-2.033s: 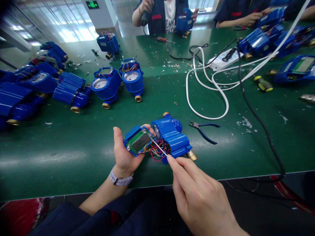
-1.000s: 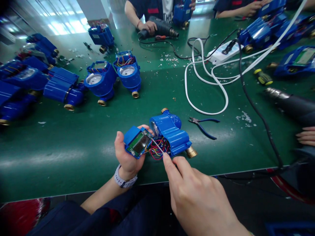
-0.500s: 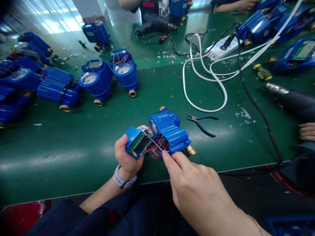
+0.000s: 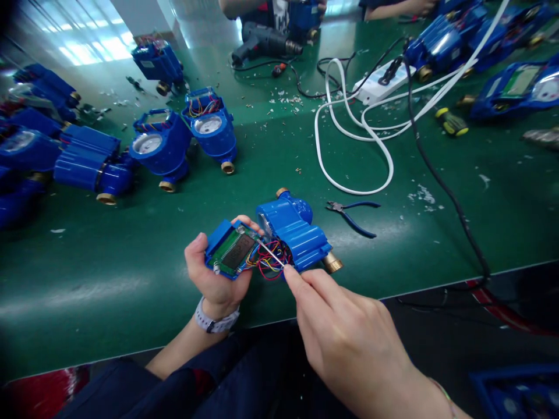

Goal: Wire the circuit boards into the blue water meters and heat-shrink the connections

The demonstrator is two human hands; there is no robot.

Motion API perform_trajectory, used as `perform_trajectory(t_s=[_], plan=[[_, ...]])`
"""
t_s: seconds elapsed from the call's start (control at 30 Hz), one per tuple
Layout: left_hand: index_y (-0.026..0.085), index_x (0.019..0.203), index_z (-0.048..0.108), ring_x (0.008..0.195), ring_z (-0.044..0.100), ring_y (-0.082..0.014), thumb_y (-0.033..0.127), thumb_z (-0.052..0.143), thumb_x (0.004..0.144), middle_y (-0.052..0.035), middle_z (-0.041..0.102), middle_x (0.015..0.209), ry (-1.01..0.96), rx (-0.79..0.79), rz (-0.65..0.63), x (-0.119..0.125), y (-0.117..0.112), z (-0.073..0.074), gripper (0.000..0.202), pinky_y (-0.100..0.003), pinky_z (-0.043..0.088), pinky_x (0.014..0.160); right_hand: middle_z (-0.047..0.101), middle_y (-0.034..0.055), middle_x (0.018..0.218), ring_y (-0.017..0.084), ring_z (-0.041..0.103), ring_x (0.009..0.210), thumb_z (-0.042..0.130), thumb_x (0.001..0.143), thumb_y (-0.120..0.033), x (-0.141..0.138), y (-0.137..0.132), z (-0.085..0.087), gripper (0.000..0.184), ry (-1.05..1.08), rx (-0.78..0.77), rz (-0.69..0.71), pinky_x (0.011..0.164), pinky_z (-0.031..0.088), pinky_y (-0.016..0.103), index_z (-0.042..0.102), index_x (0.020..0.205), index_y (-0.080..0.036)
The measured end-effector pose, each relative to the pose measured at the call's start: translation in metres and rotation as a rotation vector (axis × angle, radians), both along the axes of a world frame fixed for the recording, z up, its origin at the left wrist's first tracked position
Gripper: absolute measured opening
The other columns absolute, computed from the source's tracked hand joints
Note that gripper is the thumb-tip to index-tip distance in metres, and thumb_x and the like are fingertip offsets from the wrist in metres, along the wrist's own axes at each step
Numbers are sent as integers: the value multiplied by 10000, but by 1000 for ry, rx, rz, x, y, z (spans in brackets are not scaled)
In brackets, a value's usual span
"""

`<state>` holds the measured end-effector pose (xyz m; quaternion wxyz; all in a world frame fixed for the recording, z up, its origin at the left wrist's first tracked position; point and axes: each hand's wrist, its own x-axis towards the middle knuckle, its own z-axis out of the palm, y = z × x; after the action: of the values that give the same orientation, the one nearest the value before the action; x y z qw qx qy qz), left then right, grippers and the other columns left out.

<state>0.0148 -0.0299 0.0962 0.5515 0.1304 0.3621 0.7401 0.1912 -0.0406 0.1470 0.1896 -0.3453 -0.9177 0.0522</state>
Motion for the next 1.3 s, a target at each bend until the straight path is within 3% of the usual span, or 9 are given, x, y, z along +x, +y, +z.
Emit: perform_trajectory(t_s=[0.2, 0.3, 0.43, 0.57, 0.67, 0.77, 0.87, 1.13, 1.3], plan=[[136, 822, 735, 951, 687, -246, 550, 331, 848, -105, 723, 801, -175, -149, -78, -4, 5, 6, 579, -379, 523, 920, 729, 33, 1028, 135, 708, 936, 435, 977, -189, 12, -3, 14, 306, 174, -231, -111, 860, 572, 209, 598, 1236, -212], [126, 821, 742, 903, 698, -229, 543, 354, 849, -100, 729, 786, -222, -180, -59, -5, 4, 3, 570, -359, 532, 897, 727, 27, 1082, 124, 701, 964, 462, 975, -218, 15, -7, 15, 283, 223, -233, -165, 901, 554, 190, 606, 1218, -237], [116, 834, 743, 816, 699, -211, 559, 365, 851, -94, 727, 788, -235, -146, -68, -5, 3, 2, 582, -362, 533, 889, 717, 39, 1100, 108, 680, 1025, 487, 955, -158, 14, -10, 10, 256, 189, -227, -92, 928, 522, 156, 610, 1172, -218], [120, 809, 742, 757, 686, -194, 551, 306, 875, -88, 715, 776, -207, -88, -80, -5, 2, 2, 617, -364, 534, 887, 693, 70, 1121, 115, 693, 983, 465, 965, -126, 11, -11, 5, 320, 101, -197, -38, 849, 554, 165, 578, 1259, -180], [126, 814, 738, 743, 676, -193, 555, 295, 878, -87, 709, 774, -161, -51, -86, -4, 1, 1, 620, -359, 544, 848, 697, 81, 1087, 131, 719, 849, 433, 976, -123, 6, -12, 5, 334, 42, -140, -28, 674, 587, 192, 564, 1282, -153], [129, 830, 729, 747, 671, -192, 569, 308, 871, -88, 705, 780, -106, -15, -73, -4, 0, -3, 610, -336, 544, 802, 705, 76, 1035, 127, 706, 657, 391, 983, -122, 1, -13, 7, 345, -19, -89, -39, 464, 539, 214, 563, 1282, -134], [129, 854, 721, 761, 667, -189, 578, 337, 869, -88, 706, 791, -51, 34, -32, -3, -2, -6, 592, -311, 532, 769, 708, 76, 1020, 124, 669, 541, 368, 970, -99, -3, -16, 9, 372, -79, -30, -35, 375, 490, 245, 561, 1288, -116], [127, 901, 706, 798, 644, -208, 535, 354, 880, -95, 680, 841, 169, 174, 137, 6, -7, -10, 539, -324, 498, 774, 706, 105, 1027, 138, 652, 507, 403, 882, -36, -8, -26, 4, 468, -224, 105, -43, 353, 471, 263, 548, 1326, -70], [144, 896, 690, 761, 617, -210, 500, 359, 858, -86, 653, 822, 226, 187, 147, 9, -9, -10, 488, -337, 500, 721, 711, 98, 981, 142, 691, 616, 378, 957, -75, -14, -23, 3, 362, -6, -105, -59, 451, 517, 245, 583, 1255, -68]])
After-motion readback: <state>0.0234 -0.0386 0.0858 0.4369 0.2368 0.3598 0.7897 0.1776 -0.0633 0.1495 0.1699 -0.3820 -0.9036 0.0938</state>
